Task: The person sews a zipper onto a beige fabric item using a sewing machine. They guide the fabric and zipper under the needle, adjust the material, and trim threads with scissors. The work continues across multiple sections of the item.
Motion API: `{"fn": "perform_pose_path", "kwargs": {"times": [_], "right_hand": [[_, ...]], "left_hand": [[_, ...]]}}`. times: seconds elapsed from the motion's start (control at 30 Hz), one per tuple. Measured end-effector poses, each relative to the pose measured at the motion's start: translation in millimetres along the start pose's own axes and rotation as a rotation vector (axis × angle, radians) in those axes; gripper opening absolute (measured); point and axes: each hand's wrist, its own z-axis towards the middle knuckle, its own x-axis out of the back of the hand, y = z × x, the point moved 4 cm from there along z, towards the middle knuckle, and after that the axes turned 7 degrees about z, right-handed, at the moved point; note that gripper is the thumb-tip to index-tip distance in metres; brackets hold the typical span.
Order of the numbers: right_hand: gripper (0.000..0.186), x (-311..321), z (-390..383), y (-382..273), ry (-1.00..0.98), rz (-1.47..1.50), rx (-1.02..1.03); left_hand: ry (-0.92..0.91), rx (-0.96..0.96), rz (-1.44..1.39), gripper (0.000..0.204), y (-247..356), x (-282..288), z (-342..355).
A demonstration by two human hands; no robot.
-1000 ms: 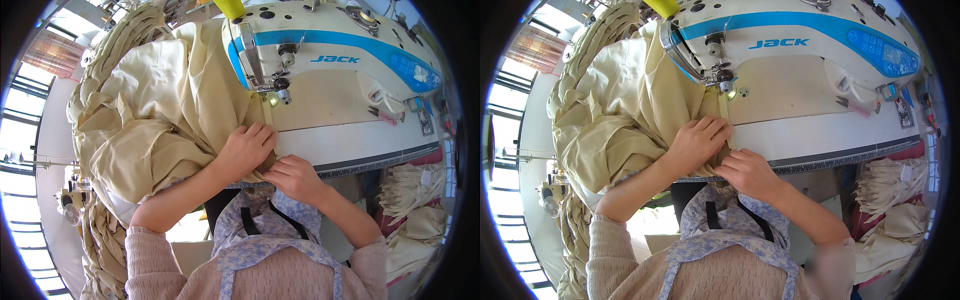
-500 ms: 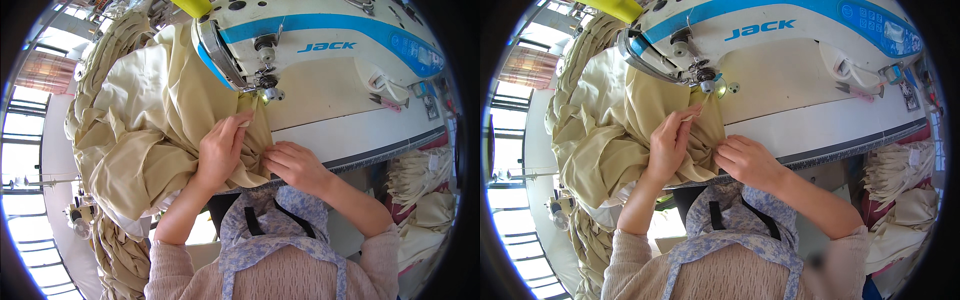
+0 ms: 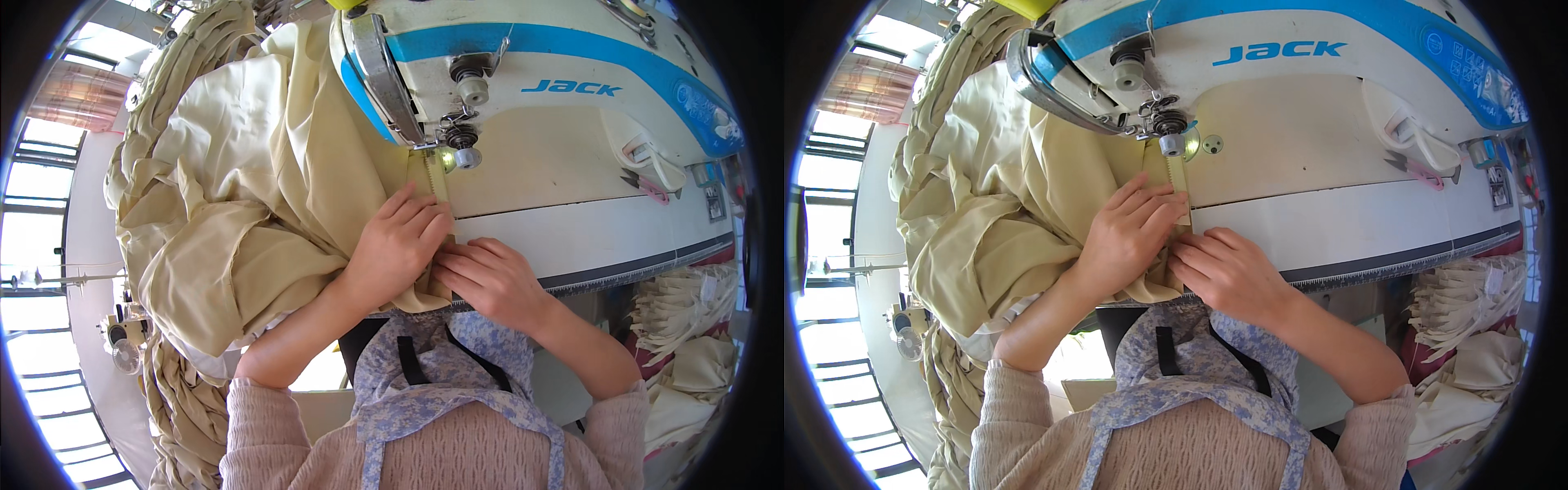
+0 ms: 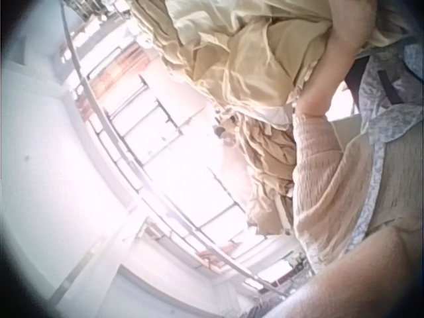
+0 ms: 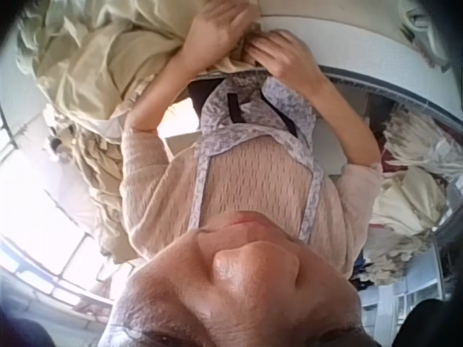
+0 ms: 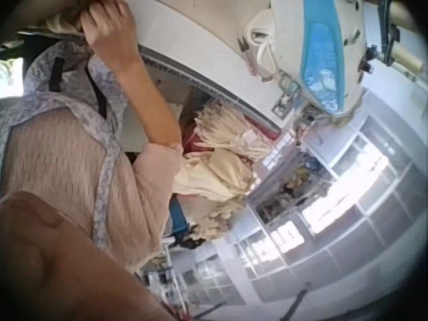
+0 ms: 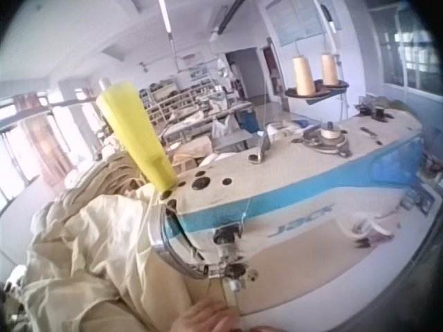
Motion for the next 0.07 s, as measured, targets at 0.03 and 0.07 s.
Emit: {"fn": "perform_pose_path", "kwargs": {"times": [0.03, 0.07], "right_hand": [[0.022, 0.1, -0.1, 0.0, -0.002, -0.008, 0.001], [0.023, -1.8, -1.7, 0.8, -0.016, -0.018, -0.001]], "left_hand": [[-0.012, -0.002, 0.010, 0.031, -0.1, -1.9, -1.7], [-0.001, -0.025, 0.033, 0.031, 0.9, -2.2, -3.1]]}}
